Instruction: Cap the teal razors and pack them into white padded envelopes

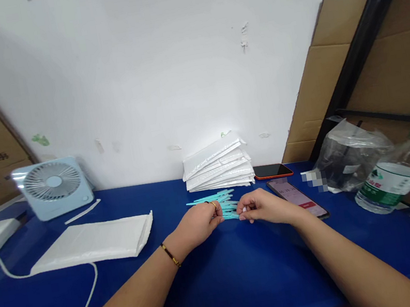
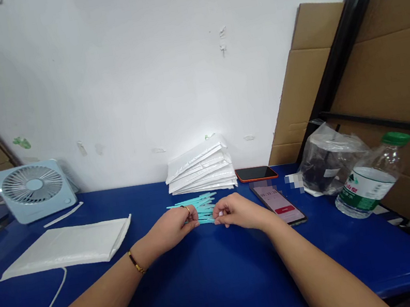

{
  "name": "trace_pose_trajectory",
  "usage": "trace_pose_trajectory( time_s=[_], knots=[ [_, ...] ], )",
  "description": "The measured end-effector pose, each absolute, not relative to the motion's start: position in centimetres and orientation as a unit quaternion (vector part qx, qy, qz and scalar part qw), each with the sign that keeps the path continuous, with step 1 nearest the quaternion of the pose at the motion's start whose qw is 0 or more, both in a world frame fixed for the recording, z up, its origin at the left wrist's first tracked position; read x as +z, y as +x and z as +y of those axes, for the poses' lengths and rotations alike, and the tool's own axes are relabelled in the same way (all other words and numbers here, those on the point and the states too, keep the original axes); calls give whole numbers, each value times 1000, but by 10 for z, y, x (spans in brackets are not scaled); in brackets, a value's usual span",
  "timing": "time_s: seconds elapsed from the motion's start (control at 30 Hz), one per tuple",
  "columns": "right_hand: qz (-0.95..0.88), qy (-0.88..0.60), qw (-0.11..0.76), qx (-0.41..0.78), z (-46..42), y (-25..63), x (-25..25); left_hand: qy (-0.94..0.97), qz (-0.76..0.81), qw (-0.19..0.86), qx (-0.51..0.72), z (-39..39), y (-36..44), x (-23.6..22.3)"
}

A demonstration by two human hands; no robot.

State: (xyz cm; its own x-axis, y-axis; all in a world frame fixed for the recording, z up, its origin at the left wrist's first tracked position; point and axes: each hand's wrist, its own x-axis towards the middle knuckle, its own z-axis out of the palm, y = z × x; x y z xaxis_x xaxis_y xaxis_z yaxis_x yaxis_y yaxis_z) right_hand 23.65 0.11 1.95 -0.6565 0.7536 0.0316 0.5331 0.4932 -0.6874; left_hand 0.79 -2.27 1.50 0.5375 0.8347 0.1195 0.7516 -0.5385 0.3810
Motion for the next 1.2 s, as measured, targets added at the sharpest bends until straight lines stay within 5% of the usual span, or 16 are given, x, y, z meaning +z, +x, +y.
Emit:
trace_pose_trajectory(
  time_s=[0.2, 0.77, 1.03, 1.2],
  knots=[
    [-890, -374, 202, 167, 18, 227, 5, 832, 529, 46, 159, -5, 2, -2],
    [-920, -389, 28, -24, 6, 192, 3, 866, 494, 25, 78, -12, 20, -3],
    [-915, -398, -61, -4, -2, 184, 44, 852, 503, 65, 130, -19, 21, -4],
    [-913, -407, -26, -6, -6, 196, 107, 837, 494, 105, 210, -25, 32, 0]
  ],
)
